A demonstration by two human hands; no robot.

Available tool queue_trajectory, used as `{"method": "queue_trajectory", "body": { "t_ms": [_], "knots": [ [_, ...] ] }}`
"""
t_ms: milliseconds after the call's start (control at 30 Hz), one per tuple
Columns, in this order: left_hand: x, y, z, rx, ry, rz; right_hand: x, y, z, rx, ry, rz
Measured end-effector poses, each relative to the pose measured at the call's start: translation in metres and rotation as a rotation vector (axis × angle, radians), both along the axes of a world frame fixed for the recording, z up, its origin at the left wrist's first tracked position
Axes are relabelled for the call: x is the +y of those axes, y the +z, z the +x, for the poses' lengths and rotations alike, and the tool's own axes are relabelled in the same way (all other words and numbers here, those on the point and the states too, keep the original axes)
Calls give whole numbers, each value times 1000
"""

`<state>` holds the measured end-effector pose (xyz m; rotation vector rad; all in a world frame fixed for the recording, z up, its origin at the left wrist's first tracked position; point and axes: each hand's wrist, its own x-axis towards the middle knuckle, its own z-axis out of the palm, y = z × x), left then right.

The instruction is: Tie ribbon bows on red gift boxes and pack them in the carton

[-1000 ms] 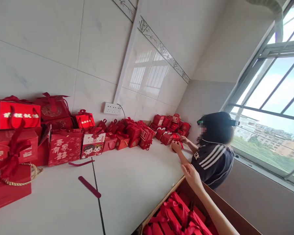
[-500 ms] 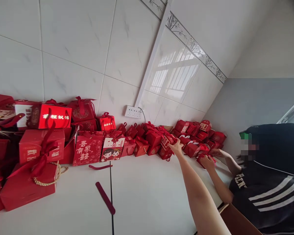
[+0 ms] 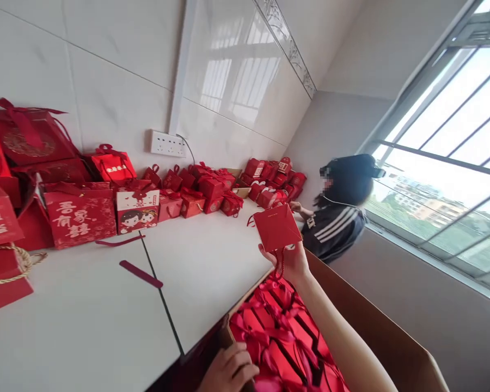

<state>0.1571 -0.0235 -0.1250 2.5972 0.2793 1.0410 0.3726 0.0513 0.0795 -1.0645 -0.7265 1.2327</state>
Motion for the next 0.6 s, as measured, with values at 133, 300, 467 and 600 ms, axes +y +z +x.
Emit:
{"method": "queue_trajectory", "body": {
  "t_ms": [133,300,467,600],
  "knots": [
    [-3,26,-7,-47,49,-83,-91,10,12,-219,-226,4],
    [-5,35,-4,-62,32,-77,-239,9,54,-871,-542,-181],
    [-4,34,1,-123,50,-40,-360,-35,45,-1082,-494,-668],
    [-2,35,2,-122,47,-27,-384,-80,4,-959,-316,-785]
  ]
}}
